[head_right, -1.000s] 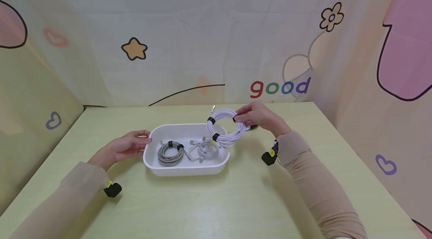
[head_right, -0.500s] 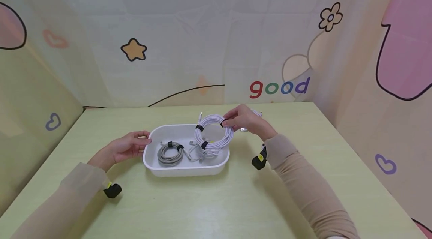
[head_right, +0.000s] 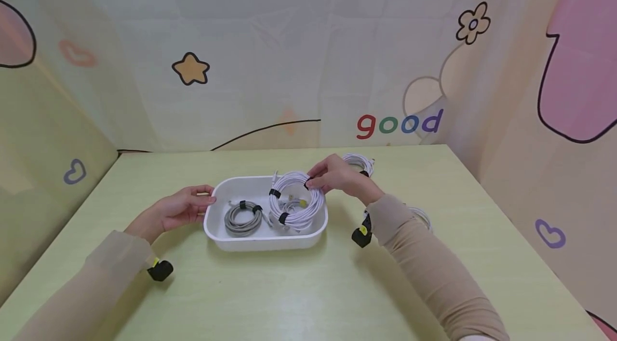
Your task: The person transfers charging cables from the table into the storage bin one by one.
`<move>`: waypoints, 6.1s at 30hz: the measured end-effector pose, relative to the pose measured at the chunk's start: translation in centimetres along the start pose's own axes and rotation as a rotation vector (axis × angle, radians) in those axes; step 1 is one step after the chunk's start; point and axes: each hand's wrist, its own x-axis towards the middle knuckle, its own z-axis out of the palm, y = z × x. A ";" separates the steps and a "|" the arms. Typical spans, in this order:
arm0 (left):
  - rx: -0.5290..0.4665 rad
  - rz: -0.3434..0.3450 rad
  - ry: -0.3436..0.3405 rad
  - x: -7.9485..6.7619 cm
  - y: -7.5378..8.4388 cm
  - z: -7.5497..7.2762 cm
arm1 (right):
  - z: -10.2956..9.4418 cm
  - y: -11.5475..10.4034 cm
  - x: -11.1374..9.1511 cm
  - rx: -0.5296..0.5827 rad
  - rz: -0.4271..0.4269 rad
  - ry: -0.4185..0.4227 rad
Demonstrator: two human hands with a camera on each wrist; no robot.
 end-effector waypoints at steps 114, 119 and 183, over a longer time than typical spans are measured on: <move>-0.029 0.022 -0.033 0.1 -0.1 -0.1 | -4.4 -0.9 0.5 -0.035 0.177 0.287; -0.023 0.021 -0.039 0.1 -0.2 -0.3 | -3.5 -1.7 0.5 -0.027 0.159 0.252; 0.008 0.039 -0.015 0.4 -0.4 -0.2 | -5.3 1.3 -5.2 -0.366 -0.008 0.312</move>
